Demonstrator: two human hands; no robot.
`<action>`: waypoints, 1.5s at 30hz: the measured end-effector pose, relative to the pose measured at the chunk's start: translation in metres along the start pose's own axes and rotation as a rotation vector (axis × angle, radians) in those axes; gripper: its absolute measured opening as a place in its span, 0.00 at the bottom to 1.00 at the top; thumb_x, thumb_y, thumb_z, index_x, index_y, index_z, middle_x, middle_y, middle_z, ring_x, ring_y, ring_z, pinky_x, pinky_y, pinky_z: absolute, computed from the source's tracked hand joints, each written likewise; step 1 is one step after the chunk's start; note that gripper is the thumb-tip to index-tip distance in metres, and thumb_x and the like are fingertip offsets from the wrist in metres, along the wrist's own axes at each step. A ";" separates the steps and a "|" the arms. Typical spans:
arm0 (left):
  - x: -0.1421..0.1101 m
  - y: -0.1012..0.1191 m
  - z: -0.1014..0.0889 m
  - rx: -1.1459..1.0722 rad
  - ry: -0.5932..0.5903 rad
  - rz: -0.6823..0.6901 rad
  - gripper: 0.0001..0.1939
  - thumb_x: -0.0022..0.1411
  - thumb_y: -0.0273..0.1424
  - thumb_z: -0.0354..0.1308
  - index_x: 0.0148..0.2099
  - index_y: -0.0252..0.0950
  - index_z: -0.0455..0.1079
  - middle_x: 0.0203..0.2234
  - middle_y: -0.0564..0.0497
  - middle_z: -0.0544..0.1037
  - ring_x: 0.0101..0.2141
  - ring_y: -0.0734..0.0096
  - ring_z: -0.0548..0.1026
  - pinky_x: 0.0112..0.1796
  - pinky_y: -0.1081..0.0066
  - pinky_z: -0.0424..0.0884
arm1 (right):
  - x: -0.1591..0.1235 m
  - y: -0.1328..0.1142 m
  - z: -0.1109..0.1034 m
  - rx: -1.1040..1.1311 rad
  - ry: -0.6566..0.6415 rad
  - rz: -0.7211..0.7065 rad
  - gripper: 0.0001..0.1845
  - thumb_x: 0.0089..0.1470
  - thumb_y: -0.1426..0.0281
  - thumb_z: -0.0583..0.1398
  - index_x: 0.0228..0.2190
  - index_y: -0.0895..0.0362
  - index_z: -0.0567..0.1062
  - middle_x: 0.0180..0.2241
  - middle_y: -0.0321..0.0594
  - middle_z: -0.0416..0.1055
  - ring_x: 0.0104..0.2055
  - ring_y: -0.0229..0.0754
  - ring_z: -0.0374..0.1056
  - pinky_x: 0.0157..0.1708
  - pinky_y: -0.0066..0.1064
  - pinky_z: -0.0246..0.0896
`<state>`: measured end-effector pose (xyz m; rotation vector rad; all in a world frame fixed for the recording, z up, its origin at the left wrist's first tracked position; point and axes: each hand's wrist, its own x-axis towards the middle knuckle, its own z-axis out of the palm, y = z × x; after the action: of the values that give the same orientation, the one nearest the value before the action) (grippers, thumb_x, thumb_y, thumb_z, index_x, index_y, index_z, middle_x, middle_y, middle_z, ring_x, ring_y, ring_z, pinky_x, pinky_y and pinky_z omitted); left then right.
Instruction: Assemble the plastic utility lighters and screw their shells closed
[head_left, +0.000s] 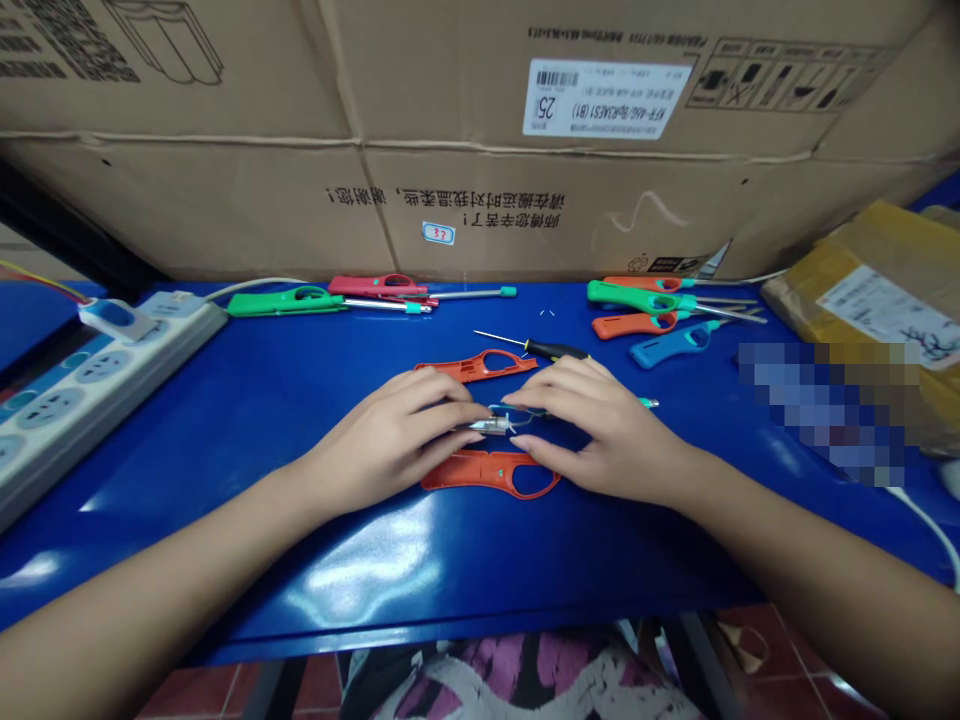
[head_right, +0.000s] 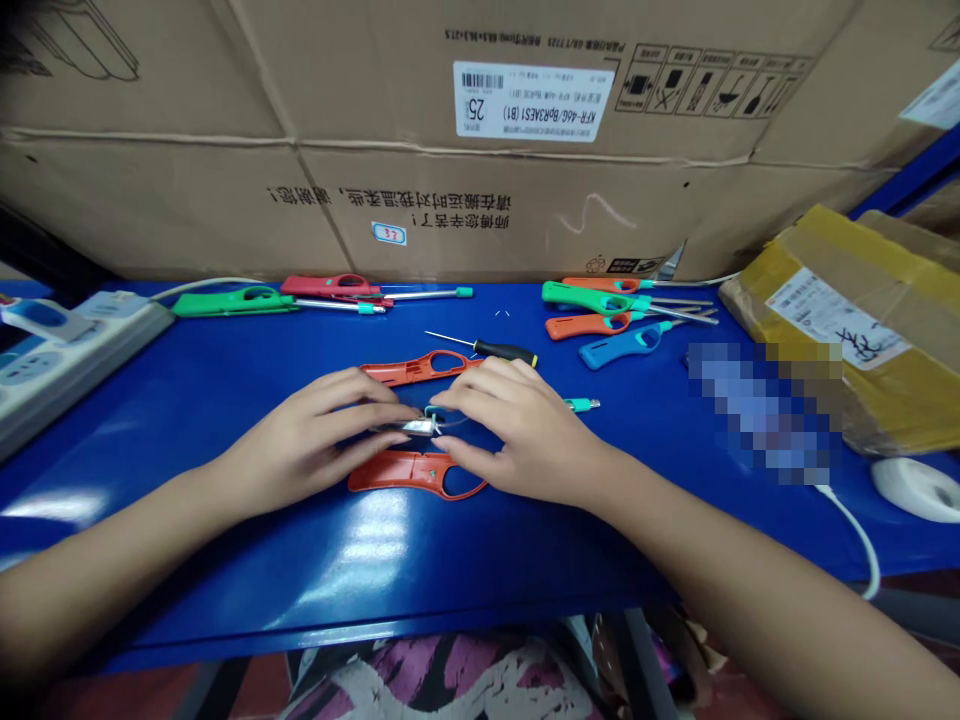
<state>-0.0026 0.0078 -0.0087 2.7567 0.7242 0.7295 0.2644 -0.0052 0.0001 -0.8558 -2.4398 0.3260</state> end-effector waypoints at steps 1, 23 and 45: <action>0.000 0.002 0.001 0.014 0.002 0.021 0.12 0.71 0.27 0.57 0.54 0.36 0.72 0.44 0.46 0.77 0.45 0.66 0.74 0.48 0.63 0.71 | 0.000 -0.002 0.003 0.030 0.007 0.014 0.11 0.63 0.66 0.62 0.45 0.57 0.76 0.43 0.41 0.78 0.47 0.44 0.70 0.49 0.39 0.59; 0.000 0.003 -0.024 0.018 -0.300 0.005 0.19 0.60 0.41 0.65 0.47 0.34 0.73 0.38 0.47 0.79 0.38 0.62 0.77 0.41 0.64 0.73 | 0.000 -0.014 0.010 0.155 -0.100 0.120 0.02 0.58 0.69 0.64 0.34 0.54 0.78 0.34 0.35 0.78 0.40 0.42 0.67 0.44 0.38 0.54; 0.000 -0.019 -0.019 0.128 -0.068 -0.228 0.21 0.69 0.46 0.56 0.54 0.36 0.73 0.46 0.44 0.77 0.46 0.58 0.73 0.49 0.57 0.71 | 0.001 0.026 -0.002 -0.188 -0.090 0.239 0.10 0.64 0.68 0.58 0.44 0.56 0.76 0.43 0.45 0.75 0.48 0.50 0.67 0.49 0.45 0.59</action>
<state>-0.0195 0.0255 0.0017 2.7314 1.0824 0.5575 0.2783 0.0159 -0.0076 -1.2441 -2.4820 0.2275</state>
